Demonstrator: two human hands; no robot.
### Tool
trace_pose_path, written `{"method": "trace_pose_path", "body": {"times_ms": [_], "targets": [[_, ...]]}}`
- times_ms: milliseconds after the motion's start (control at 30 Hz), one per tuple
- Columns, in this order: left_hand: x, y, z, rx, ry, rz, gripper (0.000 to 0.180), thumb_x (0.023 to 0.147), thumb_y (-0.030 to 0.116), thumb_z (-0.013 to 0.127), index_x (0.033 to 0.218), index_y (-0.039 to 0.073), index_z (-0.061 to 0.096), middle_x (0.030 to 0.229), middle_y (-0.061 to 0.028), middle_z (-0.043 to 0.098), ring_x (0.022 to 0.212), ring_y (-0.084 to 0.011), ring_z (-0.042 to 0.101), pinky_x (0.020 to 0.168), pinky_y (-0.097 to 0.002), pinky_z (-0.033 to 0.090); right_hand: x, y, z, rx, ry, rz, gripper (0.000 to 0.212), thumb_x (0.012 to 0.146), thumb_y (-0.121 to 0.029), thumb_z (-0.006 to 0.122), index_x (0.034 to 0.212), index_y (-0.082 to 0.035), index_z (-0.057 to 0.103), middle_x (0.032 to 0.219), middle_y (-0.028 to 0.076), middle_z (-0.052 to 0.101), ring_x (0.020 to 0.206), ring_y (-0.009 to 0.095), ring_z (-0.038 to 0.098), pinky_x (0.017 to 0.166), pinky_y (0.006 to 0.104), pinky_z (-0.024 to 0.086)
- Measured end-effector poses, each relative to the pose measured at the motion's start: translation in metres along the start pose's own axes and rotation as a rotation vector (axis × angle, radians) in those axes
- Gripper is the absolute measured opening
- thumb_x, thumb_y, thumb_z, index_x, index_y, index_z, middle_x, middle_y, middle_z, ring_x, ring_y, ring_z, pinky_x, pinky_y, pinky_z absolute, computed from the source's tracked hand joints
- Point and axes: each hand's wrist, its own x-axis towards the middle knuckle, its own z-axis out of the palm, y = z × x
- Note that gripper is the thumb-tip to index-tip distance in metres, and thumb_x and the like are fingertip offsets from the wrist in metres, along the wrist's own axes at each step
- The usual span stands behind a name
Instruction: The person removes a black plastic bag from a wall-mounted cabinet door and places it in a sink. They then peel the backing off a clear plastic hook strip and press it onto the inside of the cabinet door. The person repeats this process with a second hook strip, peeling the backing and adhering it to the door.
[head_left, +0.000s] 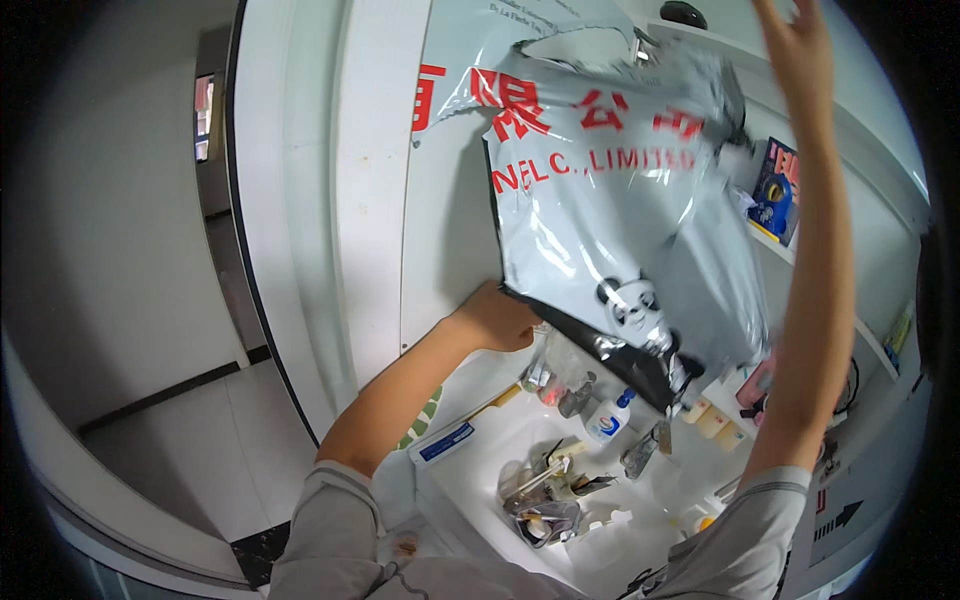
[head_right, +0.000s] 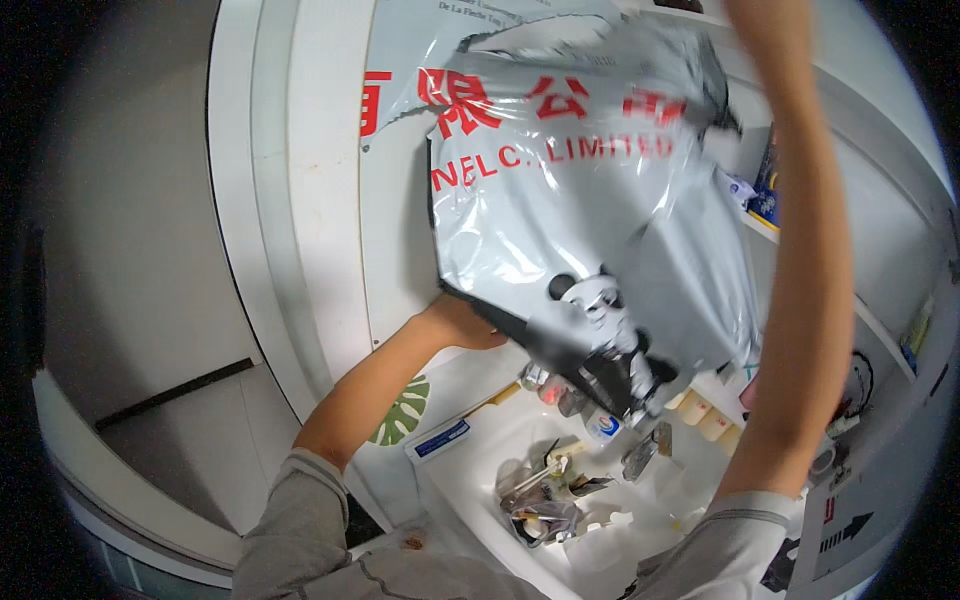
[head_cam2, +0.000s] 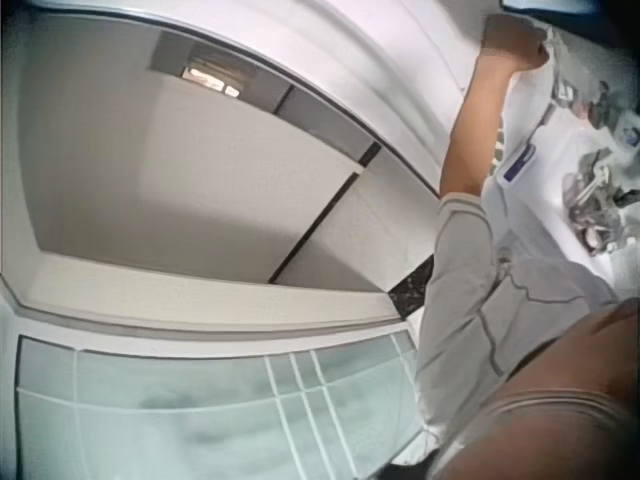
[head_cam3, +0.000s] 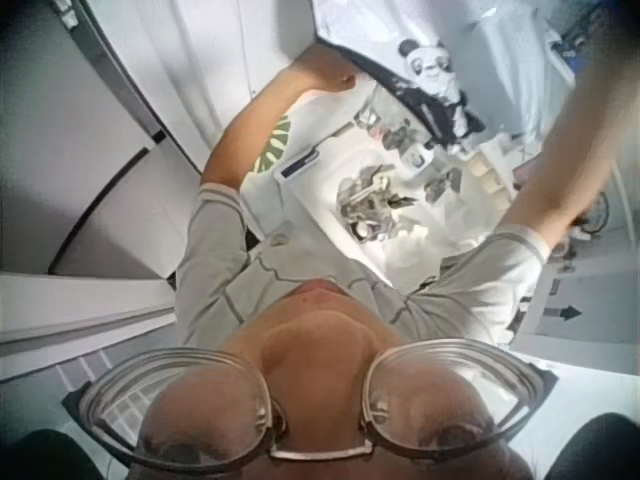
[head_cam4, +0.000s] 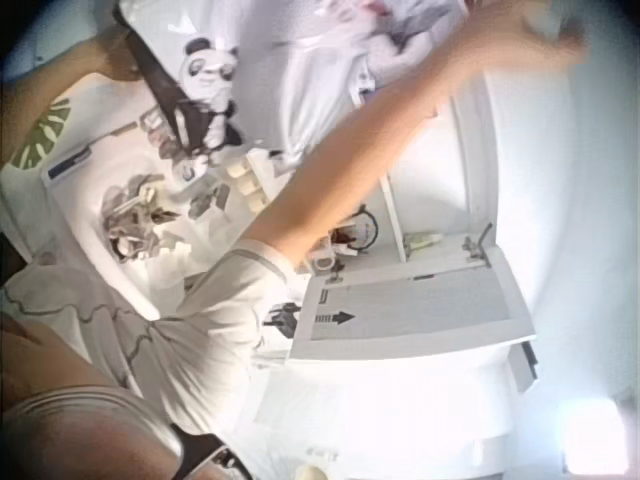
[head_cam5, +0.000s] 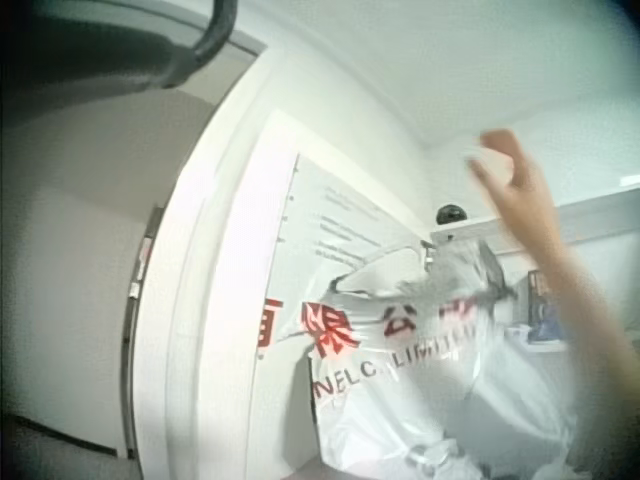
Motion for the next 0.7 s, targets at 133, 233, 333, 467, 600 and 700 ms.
{"method": "trace_pose_path", "body": {"times_ms": [133, 233, 333, 467, 600, 700], "targets": [[-0.019, -0.002, -0.009, 0.022, 0.002, -0.031, 0.018, 0.074, 0.021, 0.05, 0.082, 0.011, 0.062, 0.082, -0.0075, 0.062, 0.077, -0.0258, 0.061, 0.064, -0.0388, 0.048, -0.066, -0.199, 0.082, 0.031, -0.185, -0.733, 0.036, 0.064, -0.023, 0.073, 0.092, -0.009, 0.056, 0.097, 0.001, 0.056, 0.094, 0.022, 0.053, 0.081, 0.0355, 0.044], [-0.024, 0.017, -0.013, 0.015, 0.01, 0.028, 0.018, 0.073, 0.021, 0.05, 0.082, 0.011, 0.062, 0.082, -0.0075, 0.062, 0.077, -0.0258, 0.06, 0.064, -0.0388, 0.048, -0.078, -0.193, 0.116, -0.069, -0.317, -0.751, 0.032, 0.063, -0.022, 0.072, 0.087, -0.013, 0.053, 0.088, 0.0, 0.052, 0.089, 0.018, 0.053, 0.073, 0.0329, 0.047], [-0.038, 0.019, -0.025, 0.022, 0.014, 0.033, 0.018, 0.073, 0.021, 0.05, 0.081, 0.011, 0.062, 0.082, -0.0075, 0.062, 0.077, -0.0259, 0.06, 0.064, -0.0388, 0.048, -0.072, -0.196, 0.122, -0.006, -0.27, -0.832, 0.028, 0.063, -0.016, 0.068, 0.084, -0.011, 0.051, 0.086, 0.0, 0.051, 0.085, 0.018, 0.053, 0.067, 0.0302, 0.048], [-0.041, 0.018, -0.035, -0.01, 0.023, 0.057, 0.018, 0.073, 0.021, 0.05, 0.081, 0.011, 0.062, 0.081, -0.0075, 0.062, 0.076, -0.0259, 0.06, 0.064, -0.0388, 0.048, -0.072, -0.185, 0.125, -0.107, -0.32, -0.895, 0.02, 0.067, -0.008, 0.062, 0.084, -0.011, 0.052, 0.083, 0.0, 0.052, 0.084, 0.017, 0.054, 0.061, 0.0285, 0.049], [-0.059, 0.014, -0.062, 0.004, 0.027, 0.039, 0.018, 0.073, 0.021, 0.05, 0.08, 0.011, 0.062, 0.081, -0.0075, 0.062, 0.076, -0.0259, 0.06, 0.064, -0.0388, 0.048, -0.063, -0.191, 0.119, -0.104, -0.262, -0.857, 0.022, 0.07, -0.006, 0.059, 0.091, -0.012, 0.057, 0.083, -0.001, 0.055, 0.083, 0.017, 0.056, 0.059, 0.0293, 0.05], [-0.066, 0.012, -0.072, -0.002, 0.022, 0.029, 0.018, 0.072, 0.021, 0.05, 0.08, 0.011, 0.062, 0.081, -0.0075, 0.062, 0.076, -0.0259, 0.06, 0.064, -0.0388, 0.047, -0.061, -0.186, 0.124, 0.001, -0.267, -0.72, 0.025, 0.069, -0.007, 0.059, 0.093, -0.013, 0.057, 0.084, -0.001, 0.055, 0.084, 0.017, 0.056, 0.059, 0.0305, 0.049]]}}
